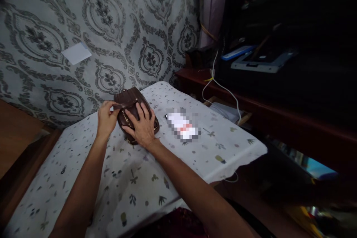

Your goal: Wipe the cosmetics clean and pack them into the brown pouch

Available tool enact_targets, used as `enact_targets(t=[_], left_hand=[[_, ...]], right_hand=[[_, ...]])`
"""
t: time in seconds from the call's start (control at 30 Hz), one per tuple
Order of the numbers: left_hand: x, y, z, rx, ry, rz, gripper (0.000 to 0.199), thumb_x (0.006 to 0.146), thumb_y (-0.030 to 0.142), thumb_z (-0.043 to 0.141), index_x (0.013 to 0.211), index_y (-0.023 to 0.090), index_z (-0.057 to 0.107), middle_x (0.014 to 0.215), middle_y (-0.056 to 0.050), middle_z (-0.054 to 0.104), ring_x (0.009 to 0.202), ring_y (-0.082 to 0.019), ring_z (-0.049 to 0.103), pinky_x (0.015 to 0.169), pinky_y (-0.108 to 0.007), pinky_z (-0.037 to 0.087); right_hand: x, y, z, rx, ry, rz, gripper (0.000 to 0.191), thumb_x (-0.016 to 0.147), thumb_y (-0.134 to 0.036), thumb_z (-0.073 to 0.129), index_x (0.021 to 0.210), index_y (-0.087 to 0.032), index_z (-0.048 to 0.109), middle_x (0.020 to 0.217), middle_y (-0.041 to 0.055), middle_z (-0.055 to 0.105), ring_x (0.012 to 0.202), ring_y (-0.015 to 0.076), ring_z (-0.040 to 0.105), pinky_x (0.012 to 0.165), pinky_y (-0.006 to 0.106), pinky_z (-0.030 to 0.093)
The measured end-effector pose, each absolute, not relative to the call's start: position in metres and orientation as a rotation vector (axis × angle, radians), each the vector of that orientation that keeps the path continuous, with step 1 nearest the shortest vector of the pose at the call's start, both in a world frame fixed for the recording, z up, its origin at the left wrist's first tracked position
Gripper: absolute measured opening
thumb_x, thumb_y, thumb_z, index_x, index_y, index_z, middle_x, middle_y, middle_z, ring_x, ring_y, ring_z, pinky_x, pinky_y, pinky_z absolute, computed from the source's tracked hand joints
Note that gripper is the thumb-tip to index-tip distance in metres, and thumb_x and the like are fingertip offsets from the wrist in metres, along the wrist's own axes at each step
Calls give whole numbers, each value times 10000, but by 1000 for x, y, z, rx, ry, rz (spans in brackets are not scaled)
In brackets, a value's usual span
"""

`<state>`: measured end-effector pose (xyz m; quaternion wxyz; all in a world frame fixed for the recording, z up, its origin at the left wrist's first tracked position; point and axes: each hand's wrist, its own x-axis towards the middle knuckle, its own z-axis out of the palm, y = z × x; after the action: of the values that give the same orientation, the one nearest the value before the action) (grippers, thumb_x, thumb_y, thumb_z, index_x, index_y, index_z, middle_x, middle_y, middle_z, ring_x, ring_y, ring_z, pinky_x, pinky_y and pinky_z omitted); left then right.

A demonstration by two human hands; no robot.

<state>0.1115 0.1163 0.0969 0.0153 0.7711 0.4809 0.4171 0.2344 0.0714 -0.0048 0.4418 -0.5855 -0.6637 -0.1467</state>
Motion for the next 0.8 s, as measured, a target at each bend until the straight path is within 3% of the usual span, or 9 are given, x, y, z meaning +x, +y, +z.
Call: enact_targets(t=[0.23,0.57,0.8], left_hand=[[114,104,96,2444,1488,1315,102,860,173,539,807,206,619,857,-38,583,860,-220,580,795,-342,484],[111,99,92,2335,1426,1306,97,873,203,540,819,216,619,831,-22,542,833,-195,566,680,-291,437],[109,98,92,2318,1317,1348,116,897,221,556,841,200,656,843,-26,584,844,-193,583,705,-288,447]], right_hand=[[234,71,-4,-1471,-1651,-366,629,922,-622,559,1481,-339,499,1617,114,347,1498,339,244,1197,561,159],[235,71,-6,-1463,-1648,-373,621,924,-619,558,1472,-334,506,1616,116,348,1501,330,253,1197,556,178],[239,69,-9,-1399,-1592,-303,575,998,-505,453,1506,-236,449,1621,133,324,1513,296,251,1215,507,216]])
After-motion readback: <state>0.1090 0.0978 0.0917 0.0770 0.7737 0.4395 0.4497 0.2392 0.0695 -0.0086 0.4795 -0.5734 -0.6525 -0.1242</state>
